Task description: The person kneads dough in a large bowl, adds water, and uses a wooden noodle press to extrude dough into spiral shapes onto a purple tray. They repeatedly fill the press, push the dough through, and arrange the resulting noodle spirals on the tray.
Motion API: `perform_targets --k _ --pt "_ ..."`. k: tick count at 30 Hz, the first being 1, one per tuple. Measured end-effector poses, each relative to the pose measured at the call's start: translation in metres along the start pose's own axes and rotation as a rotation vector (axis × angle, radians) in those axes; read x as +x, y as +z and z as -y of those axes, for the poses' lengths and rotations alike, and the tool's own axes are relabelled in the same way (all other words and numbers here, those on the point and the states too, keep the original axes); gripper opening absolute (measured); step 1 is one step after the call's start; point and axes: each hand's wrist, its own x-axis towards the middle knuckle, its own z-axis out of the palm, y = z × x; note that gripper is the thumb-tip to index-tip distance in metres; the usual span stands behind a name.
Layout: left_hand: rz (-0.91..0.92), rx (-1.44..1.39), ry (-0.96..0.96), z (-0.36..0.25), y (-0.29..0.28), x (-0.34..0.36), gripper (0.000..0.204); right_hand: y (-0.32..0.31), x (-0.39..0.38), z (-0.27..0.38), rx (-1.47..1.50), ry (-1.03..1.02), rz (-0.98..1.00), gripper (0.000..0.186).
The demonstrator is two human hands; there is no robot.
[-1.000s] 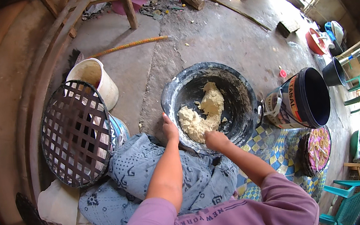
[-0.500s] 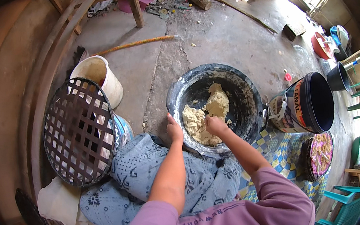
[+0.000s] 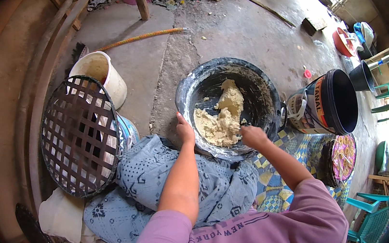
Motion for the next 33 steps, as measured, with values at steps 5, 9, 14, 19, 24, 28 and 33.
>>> perform_targets --k 5,9,14,19,24,28,33 --pt "-0.007 0.122 -0.003 -0.004 -0.001 -0.004 0.074 0.028 0.010 0.030 0.135 -0.041 0.137 0.023" --pt "0.027 0.022 -0.036 0.004 0.002 0.003 0.077 -0.003 -0.024 0.039 0.148 -0.059 0.211 0.025" --pt "0.029 0.106 -0.082 0.014 0.007 0.013 0.078 -0.039 -0.046 -0.003 0.129 0.103 -0.071 0.020" --pt "0.027 0.131 -0.060 -0.002 0.000 0.001 0.078 0.014 0.020 0.014 0.118 0.131 -0.049 0.023" --pt "-0.047 0.297 0.025 -0.033 -0.017 -0.025 0.076 0.055 0.043 0.077 0.247 0.006 -0.042 0.025" --pt "-0.058 0.305 0.041 -0.041 -0.020 -0.032 0.073 0.025 -0.011 0.074 0.252 -0.043 -0.005 0.026" --pt "-0.027 0.205 0.039 -0.038 -0.019 -0.029 0.081 -0.030 -0.044 0.023 0.130 0.052 0.099 0.024"
